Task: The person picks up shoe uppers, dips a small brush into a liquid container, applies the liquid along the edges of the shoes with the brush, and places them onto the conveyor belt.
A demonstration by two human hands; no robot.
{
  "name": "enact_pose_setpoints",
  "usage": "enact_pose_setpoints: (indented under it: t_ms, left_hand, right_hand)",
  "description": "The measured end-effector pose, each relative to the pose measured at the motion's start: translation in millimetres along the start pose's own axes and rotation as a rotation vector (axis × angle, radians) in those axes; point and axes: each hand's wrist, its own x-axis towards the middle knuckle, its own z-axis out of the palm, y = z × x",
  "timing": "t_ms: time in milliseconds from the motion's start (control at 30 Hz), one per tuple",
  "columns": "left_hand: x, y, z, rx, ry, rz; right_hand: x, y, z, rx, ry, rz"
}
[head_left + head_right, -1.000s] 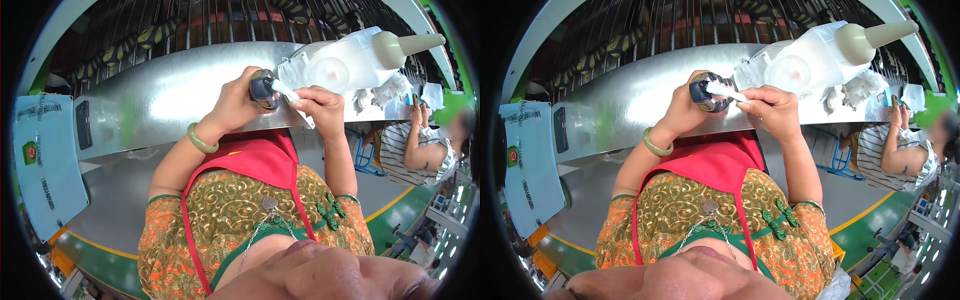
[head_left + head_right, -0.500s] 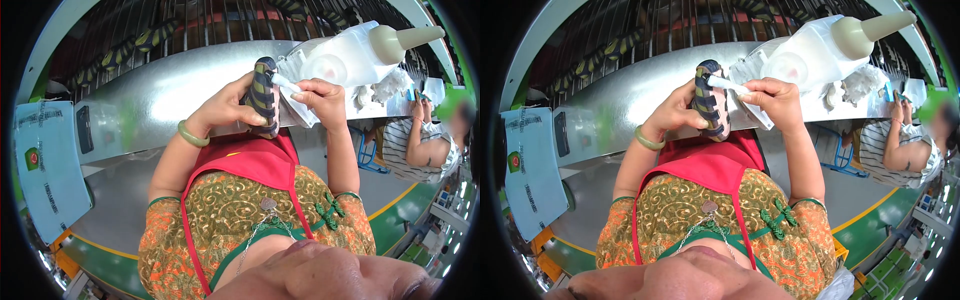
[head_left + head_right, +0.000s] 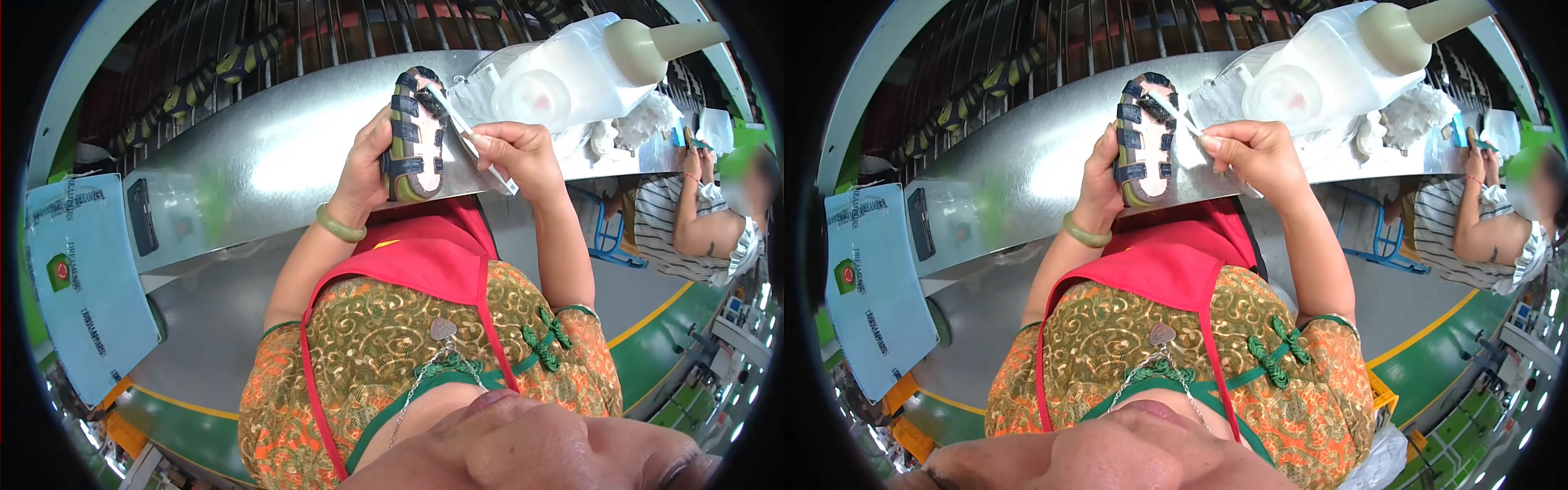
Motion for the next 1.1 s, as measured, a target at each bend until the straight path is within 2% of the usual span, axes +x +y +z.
enact_pose_setpoints:
  t_ms: [33, 100, 167, 233, 300, 367, 500, 567, 633, 700, 833, 1000, 1100]
  left_hand:
    - [0, 0, 0, 0.01, 0.018, 0.009]
    - [-3, -2, -12, -0.018, 0.021, -0.005]
    - [-5, -2, -14, -0.114, 0.044, -0.068]
    - [-6, -2, -12, -0.131, 0.051, -0.069]
    - [-7, -3, -12, -0.161, 0.056, -0.09]
    - [-8, -2, -14, -0.158, 0.058, -0.07]
    - [-7, 3, -19, -0.108, 0.088, -0.014]
    - [-5, 6, -20, -0.048, 0.082, 0.034]
    - [-4, 9, -16, 0.013, 0.072, 0.078]
    - [-4, 12, -13, 0.087, 0.08, 0.085]
    - [-4, 11, -8, 0.101, 0.076, 0.066]
    - [-7, 9, -5, 0.166, 0.069, 0.04]
    - [-10, 11, -2, 0.159, 0.079, -0.005]
  right_hand:
    - [0, -1, 1, 0.002, 0.001, 0.002]
    - [-1, -8, 2, 0.018, 0.002, -0.149]
    - [0, -12, 3, 0.001, 0.026, -0.161]
    - [7, -11, 6, -0.149, 0.126, -0.214]
    - [12, 0, 13, -0.11, 0.156, -0.235]
    - [7, 0, 21, -0.394, 0.362, -0.374]
    - [-11, 8, 32, -0.445, 0.373, -0.374]
    - [-22, 12, 32, -0.4, 0.243, -0.293]
    - [-27, 25, 28, -0.313, 0.17, -0.25]
    - [-29, 30, 25, 0.033, 0.029, -0.115]
    - [-25, 21, 31, 0.053, 0.05, -0.089]
    - [-14, 22, 39, -0.05, 0.233, -0.254]
    - [-9, 21, 33, -0.113, 0.27, -0.249]
